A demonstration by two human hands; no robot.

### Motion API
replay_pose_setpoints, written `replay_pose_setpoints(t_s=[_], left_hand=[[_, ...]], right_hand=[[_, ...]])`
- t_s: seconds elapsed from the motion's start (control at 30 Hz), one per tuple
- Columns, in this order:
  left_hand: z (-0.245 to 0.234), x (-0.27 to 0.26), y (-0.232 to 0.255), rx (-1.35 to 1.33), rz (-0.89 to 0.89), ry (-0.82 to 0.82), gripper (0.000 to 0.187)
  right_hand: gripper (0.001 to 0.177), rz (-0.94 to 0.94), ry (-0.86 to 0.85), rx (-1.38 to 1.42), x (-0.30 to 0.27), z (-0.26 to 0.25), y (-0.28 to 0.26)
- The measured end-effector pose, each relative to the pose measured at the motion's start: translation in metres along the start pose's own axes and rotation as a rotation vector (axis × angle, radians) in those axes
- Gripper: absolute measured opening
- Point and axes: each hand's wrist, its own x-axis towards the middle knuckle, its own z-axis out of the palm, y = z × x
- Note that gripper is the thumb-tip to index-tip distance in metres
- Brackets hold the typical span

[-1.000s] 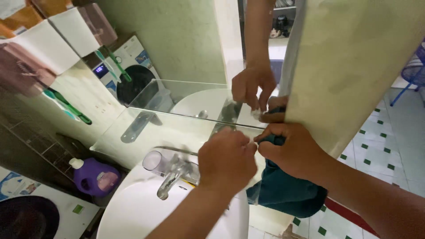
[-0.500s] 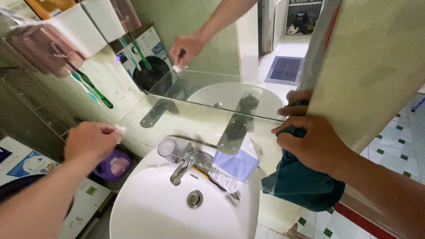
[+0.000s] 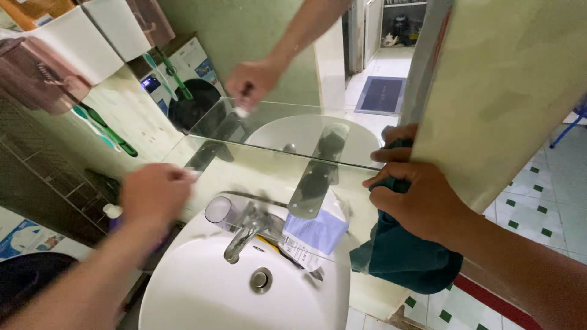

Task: Cleaning a glass bathroom shelf using a cleaning agent and a cloth.

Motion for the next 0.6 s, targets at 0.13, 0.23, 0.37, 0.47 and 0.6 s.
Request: replay_pose_setpoints(t_s=[0.13,0.23,0.37,0.47,0.6], left_hand=[[0.025,-0.069,0.093,-0.232,0.215,0.060,0.016],[0.018,-0.116,0.147,-0.494,0.453,0.060,0.012],[0.009,-0.105,0.150,-0.500,0.540,-0.086,0.011],[0.029,-0.048,0.094,-0.431,0.533,-0.018,0.009],[0.026,0.025,0.004,0.004,0.260,0.131,0.029]], right_hand=[[0.022,-0.037,0.019,0.035,0.001,0.002,0.007],[0.021,-0.062,0.037,0.006,0.003,0.005,0.008],[0.023,-0.028,0.028,0.026,0.003,0.003,0.012],[0.023,-0.086,0.041,0.082,0.001,0.004,0.012],[0.022,-0.094,0.039,0.073,0.001,0.002,0.011]])
